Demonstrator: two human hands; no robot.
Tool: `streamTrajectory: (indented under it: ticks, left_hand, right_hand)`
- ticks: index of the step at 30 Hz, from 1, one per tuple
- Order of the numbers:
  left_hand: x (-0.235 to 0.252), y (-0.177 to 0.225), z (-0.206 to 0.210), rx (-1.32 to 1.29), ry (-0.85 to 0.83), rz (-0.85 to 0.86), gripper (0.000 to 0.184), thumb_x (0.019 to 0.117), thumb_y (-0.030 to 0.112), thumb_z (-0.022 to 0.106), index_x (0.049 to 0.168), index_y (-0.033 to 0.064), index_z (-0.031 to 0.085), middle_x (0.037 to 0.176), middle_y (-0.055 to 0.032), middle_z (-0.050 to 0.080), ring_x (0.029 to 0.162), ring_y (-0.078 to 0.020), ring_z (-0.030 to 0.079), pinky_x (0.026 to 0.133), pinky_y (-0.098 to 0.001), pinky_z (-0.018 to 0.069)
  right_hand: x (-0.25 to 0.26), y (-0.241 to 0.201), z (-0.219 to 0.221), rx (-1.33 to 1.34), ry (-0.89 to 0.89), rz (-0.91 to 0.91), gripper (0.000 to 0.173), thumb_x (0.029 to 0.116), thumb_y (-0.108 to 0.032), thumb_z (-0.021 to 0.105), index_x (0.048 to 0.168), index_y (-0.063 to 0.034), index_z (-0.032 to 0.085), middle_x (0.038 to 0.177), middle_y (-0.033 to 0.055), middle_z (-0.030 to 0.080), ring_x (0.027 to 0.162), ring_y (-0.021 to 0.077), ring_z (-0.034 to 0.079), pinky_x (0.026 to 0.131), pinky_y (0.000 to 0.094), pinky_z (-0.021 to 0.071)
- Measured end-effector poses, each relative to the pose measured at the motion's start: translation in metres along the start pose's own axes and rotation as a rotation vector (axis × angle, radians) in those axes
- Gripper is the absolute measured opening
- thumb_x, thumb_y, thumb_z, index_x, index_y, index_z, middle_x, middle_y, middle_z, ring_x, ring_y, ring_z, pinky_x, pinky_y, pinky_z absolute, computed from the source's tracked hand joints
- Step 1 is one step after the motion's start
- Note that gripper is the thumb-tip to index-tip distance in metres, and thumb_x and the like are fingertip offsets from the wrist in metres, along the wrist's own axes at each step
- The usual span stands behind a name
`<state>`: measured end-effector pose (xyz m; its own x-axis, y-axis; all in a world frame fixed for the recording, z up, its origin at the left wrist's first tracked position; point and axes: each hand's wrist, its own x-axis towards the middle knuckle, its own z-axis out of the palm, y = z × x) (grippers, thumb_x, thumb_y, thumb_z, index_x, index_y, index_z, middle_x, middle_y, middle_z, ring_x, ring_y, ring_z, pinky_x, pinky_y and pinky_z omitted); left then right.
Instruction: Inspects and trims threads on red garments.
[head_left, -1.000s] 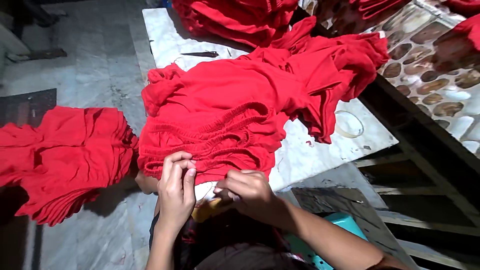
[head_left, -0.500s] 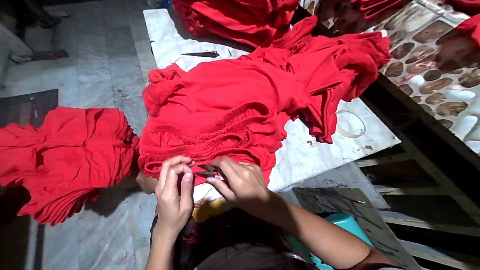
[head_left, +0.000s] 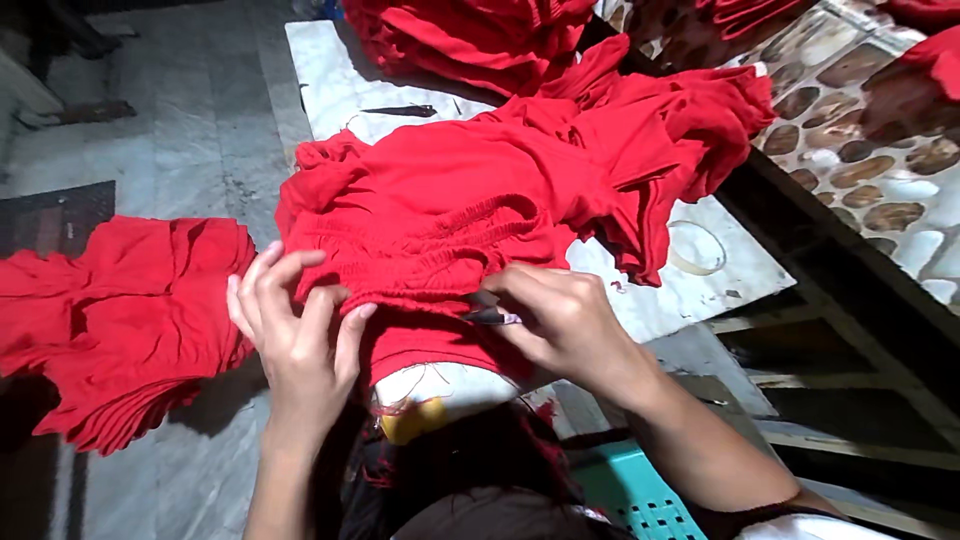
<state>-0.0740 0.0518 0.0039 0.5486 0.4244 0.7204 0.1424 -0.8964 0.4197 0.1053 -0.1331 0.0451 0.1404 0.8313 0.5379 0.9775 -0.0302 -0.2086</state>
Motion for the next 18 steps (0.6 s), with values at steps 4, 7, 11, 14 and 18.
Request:
streamTrajectory:
  ticks: [4, 7, 11, 14, 18]
  left_hand:
    - [0.007, -0.003, 0.006, -0.006, 0.018, 0.011, 0.039, 0.1036, 0.04, 0.054, 0.085, 0.007, 0.062, 0.135, -0.0198, 0.056, 0.148, -0.0344, 0.033, 0.121, -0.06, 0.0122]
    - [0.002, -0.009, 0.01, -0.016, 0.082, 0.012, 0.038, 0.1034, 0.042, 0.055, 0.086, 0.0089, 0.06, 0.134, -0.0179, 0.055, 0.148, -0.0302, 0.032, 0.123, -0.0558, 0.0123]
    - [0.04, -0.012, 0.012, 0.04, 0.162, 0.073, 0.04, 0.1029, 0.04, 0.057, 0.086, 0.0034, 0.059, 0.132, -0.0239, 0.053, 0.143, -0.0346, 0.037, 0.12, -0.0521, 0.0191]
    - [0.083, -0.037, 0.026, 0.079, -0.045, -0.055, 0.041, 0.1047, 0.032, 0.049, 0.113, -0.0056, 0.065, 0.141, -0.0327, 0.05, 0.133, -0.0488, 0.045, 0.108, -0.0631, 0.0311]
    - [0.095, -0.084, 0.063, -0.211, -0.375, -0.404, 0.052, 0.1095, 0.033, 0.029, 0.144, 0.002, 0.053, 0.147, -0.0252, 0.05, 0.139, -0.0392, 0.045, 0.112, -0.0602, 0.0331]
  right_hand:
    - [-0.014, 0.004, 0.013, -0.109, -0.123, 0.043, 0.029, 0.0821, -0.022, 0.073, 0.104, -0.0034, 0.071, 0.098, 0.0145, 0.071, 0.054, 0.0271, 0.064, 0.041, 0.0418, 0.0464]
    - [-0.013, 0.014, 0.004, -0.219, 0.057, 0.012, 0.018, 0.089, -0.016, 0.058, 0.088, -0.0033, 0.071, 0.07, 0.0097, 0.066, 0.049, 0.0237, 0.058, 0.042, 0.0379, 0.038]
    - [0.037, 0.029, -0.012, -0.24, 0.203, 0.074, 0.015, 0.0872, -0.01, 0.06, 0.089, 0.0015, 0.069, 0.07, 0.0147, 0.065, 0.056, 0.0303, 0.062, 0.048, 0.0444, 0.0398]
    - [0.083, 0.064, 0.021, -0.167, 0.207, 0.261, 0.016, 0.0879, -0.009, 0.063, 0.096, 0.0034, 0.069, 0.088, 0.0217, 0.069, 0.071, 0.0381, 0.068, 0.054, 0.0537, 0.0468]
    - [0.098, 0.104, 0.063, 0.059, -0.077, 0.515, 0.026, 0.0944, -0.016, 0.057, 0.11, 0.0025, 0.067, 0.108, 0.0216, 0.067, 0.095, 0.0413, 0.067, 0.074, 0.0627, 0.0479]
